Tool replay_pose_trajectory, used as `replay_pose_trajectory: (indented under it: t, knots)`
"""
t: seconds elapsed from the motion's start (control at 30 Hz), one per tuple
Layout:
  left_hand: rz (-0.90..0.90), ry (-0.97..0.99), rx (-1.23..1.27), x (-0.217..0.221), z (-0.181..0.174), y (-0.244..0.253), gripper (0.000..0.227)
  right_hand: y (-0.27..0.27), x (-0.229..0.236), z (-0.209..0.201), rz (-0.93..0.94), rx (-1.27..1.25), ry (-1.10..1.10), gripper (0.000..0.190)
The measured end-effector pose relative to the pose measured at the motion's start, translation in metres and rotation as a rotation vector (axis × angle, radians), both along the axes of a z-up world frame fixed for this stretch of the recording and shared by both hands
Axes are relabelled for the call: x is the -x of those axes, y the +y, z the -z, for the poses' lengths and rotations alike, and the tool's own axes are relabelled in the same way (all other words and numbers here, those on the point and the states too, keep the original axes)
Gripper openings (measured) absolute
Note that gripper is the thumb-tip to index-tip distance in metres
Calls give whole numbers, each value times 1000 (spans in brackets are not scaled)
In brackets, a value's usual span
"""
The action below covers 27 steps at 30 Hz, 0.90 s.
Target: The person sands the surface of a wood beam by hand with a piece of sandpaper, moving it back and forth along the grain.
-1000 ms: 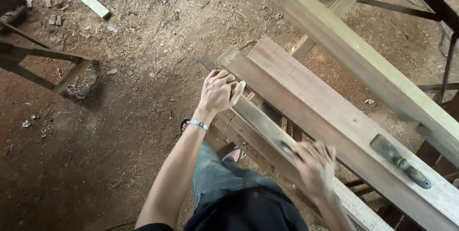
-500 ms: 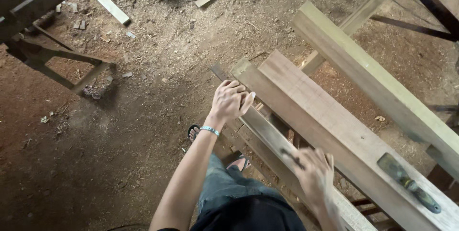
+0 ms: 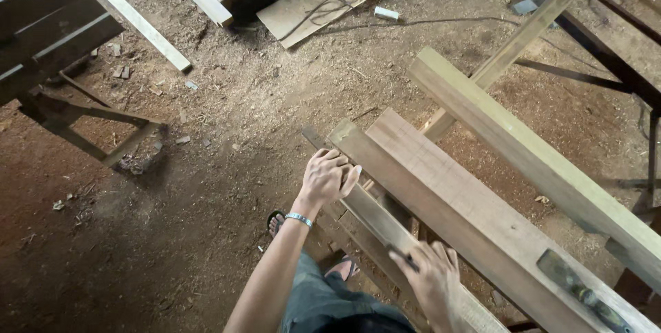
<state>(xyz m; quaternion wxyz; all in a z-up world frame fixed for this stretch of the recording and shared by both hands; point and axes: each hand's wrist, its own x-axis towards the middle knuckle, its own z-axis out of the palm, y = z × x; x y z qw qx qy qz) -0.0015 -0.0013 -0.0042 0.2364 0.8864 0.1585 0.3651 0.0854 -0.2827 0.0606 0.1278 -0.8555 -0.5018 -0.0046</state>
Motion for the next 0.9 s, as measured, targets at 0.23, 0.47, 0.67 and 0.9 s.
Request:
replay_pose_trajectory:
  t: [0.23,0.47,0.67,0.9]
  knots:
    - [0,18,15,-1,-2,0,36,-23,-7,-9,45,-115,10,21]
    - [7,42,19,-2,-2,0,37,51,-1,-3,-131,-150,27,20]
    - [-6,45,14,-1,4,6,35,61,-7,7,-300,-200,-105,14]
    - [5,56,-3,-3,16,1,39,8,-9,-1,-208,-65,-145,14]
